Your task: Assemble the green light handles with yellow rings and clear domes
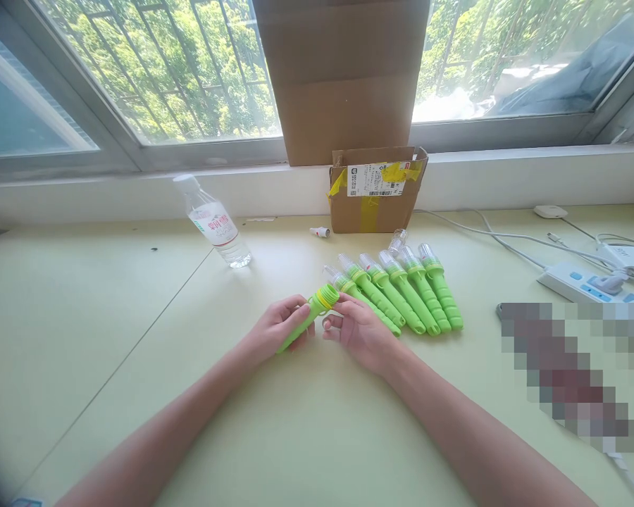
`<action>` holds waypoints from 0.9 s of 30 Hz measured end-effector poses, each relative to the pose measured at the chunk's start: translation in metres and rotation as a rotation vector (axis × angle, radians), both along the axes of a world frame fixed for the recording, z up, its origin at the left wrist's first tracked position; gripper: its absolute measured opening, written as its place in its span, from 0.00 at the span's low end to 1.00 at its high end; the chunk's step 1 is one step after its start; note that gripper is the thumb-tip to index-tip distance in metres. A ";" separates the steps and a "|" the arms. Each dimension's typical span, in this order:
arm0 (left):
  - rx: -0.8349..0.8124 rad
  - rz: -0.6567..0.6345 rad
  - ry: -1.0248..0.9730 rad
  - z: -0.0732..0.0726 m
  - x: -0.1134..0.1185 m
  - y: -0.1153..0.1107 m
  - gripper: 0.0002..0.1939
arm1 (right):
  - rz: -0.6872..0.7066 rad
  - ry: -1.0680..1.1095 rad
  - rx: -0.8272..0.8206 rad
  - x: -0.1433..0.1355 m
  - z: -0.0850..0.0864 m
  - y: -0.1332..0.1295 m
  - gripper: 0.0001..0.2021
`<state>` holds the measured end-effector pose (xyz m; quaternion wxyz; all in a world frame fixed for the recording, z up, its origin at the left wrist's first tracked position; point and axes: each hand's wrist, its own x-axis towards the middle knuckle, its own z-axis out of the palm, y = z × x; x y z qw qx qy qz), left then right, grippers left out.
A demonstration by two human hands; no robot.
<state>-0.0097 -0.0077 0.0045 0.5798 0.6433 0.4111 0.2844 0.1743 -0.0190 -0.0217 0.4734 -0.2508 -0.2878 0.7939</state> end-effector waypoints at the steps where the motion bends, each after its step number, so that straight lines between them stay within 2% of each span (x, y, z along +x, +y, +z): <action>1: 0.003 -0.002 0.003 -0.001 0.000 0.000 0.17 | -0.001 -0.003 -0.002 0.000 0.000 0.000 0.07; 7: -0.009 -0.020 0.022 -0.003 0.001 -0.002 0.18 | -0.005 0.004 -0.027 0.001 0.000 0.000 0.07; 10: -0.027 0.007 0.021 -0.004 0.003 -0.004 0.16 | 0.002 0.023 -0.015 0.000 0.000 0.000 0.05; 17: -0.032 0.065 0.011 -0.004 0.006 -0.005 0.20 | 0.010 0.024 0.000 -0.001 0.000 0.001 0.05; 23: -0.050 0.083 0.016 -0.003 0.004 -0.002 0.16 | -0.014 0.023 -0.013 -0.001 -0.002 0.000 0.05; 27: -0.006 0.034 0.052 0.002 0.002 -0.002 0.14 | -0.017 0.013 -0.004 0.000 0.000 0.000 0.05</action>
